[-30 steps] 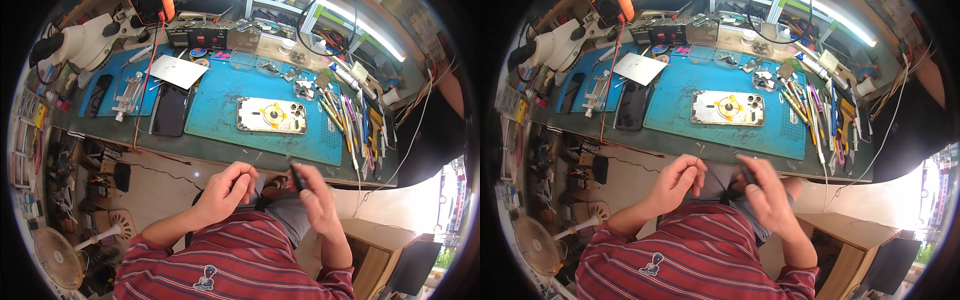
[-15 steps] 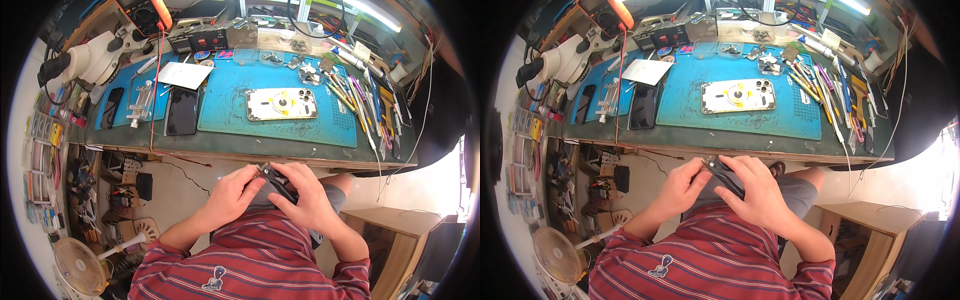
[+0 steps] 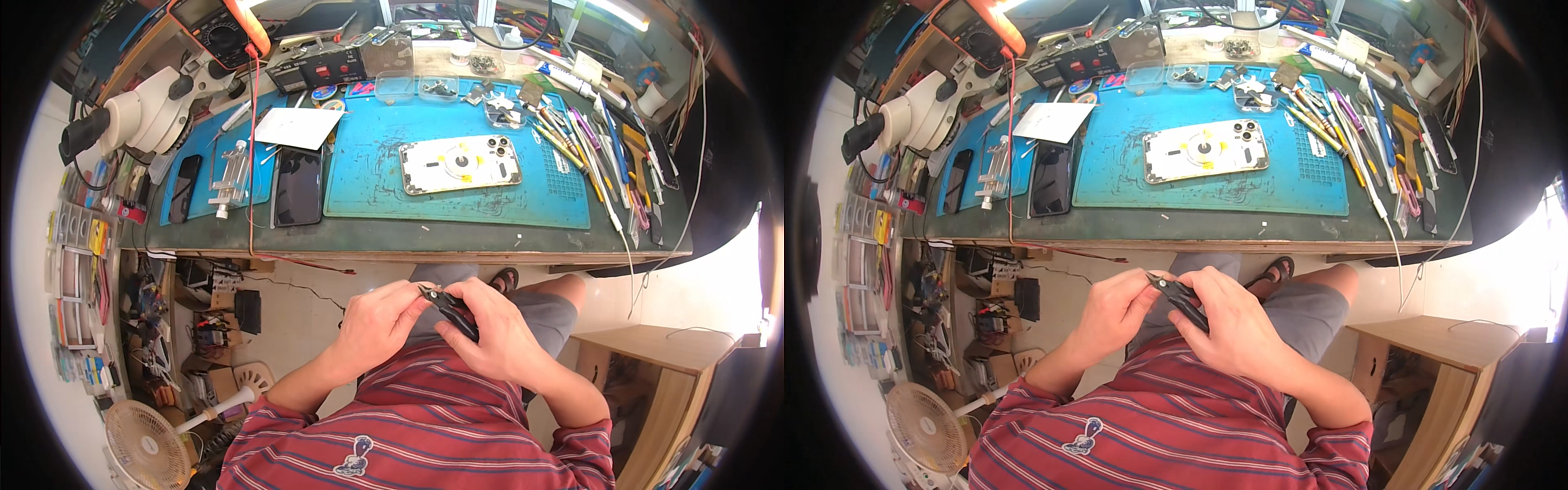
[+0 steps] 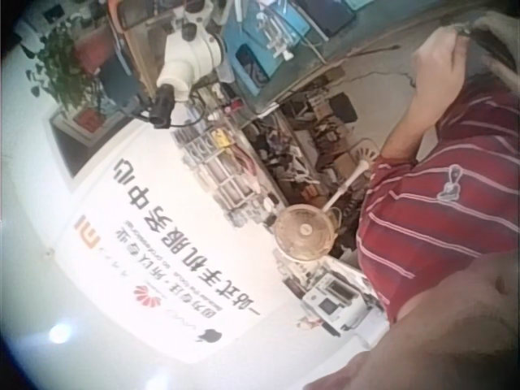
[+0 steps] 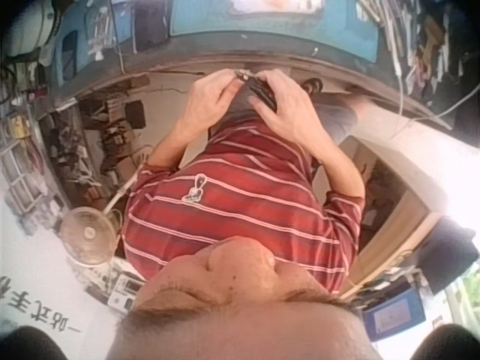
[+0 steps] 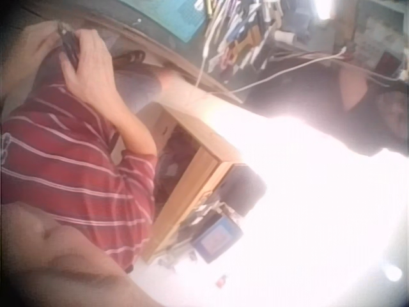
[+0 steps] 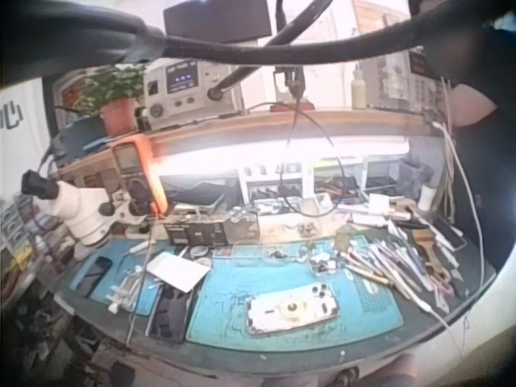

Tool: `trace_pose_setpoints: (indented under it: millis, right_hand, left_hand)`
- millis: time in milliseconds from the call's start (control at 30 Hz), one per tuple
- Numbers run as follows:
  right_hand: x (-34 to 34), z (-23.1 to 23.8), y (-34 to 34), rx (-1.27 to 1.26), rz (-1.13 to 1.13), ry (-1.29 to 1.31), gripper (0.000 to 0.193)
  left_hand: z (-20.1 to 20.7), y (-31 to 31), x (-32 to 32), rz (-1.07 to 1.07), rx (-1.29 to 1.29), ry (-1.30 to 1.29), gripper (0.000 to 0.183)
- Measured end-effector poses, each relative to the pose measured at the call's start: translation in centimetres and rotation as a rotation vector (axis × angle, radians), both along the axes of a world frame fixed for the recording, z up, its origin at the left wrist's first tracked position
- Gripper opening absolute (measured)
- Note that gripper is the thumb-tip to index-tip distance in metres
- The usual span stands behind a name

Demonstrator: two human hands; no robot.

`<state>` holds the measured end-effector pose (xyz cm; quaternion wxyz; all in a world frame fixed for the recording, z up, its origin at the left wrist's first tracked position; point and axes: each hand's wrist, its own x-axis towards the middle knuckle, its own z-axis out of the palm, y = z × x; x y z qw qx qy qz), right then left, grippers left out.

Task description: The person uses a soldering iron to work on the internal components of a disassembled smartphone placed on a blue mat. They repeatedly apply the soldering iron to the phone's circuitry while holding the device steady with their other hand.

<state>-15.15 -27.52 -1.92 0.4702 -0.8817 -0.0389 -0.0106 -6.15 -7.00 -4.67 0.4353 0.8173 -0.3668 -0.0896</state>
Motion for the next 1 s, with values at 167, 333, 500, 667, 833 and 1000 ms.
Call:
trace_pose_setpoints:
  millis: [167,333,500,667,833,1000]
  right_hand:
    - [-0.8,-1.3,0.6,0.067,-0.027,0.047,0.037]
    - [-0.9,-1.2,0.8,0.068,-0.039,0.063,0.033]
    - [-1.4,-0.9,1.0,0.165,-0.043,0.195,0.029]
    - [-2.2,-2.2,2.1,0.211,-0.115,0.182,0.034]
    - [-3.1,-3.3,3.3,0.247,-0.166,0.196,0.037]
    - [-4.0,-4.4,4.3,0.279,-0.175,0.202,0.039]
  left_hand:
    - [0.2,0.3,0.0,-0.062,-0.012,0.05,0.027]
    - [-0.5,0.2,-0.1,-0.075,-0.073,-0.028,0.027]
    - [-1.0,0.7,-0.2,-0.063,-0.016,-0.165,0.02]
    - [-1.6,1.1,-0.9,0.001,0.02,-0.284,0.032]
    - [-2.5,1.8,-1.5,0.044,0.029,-0.358,0.041]
    - [-2.7,2.8,-2.1,0.047,0.076,-0.403,0.049]
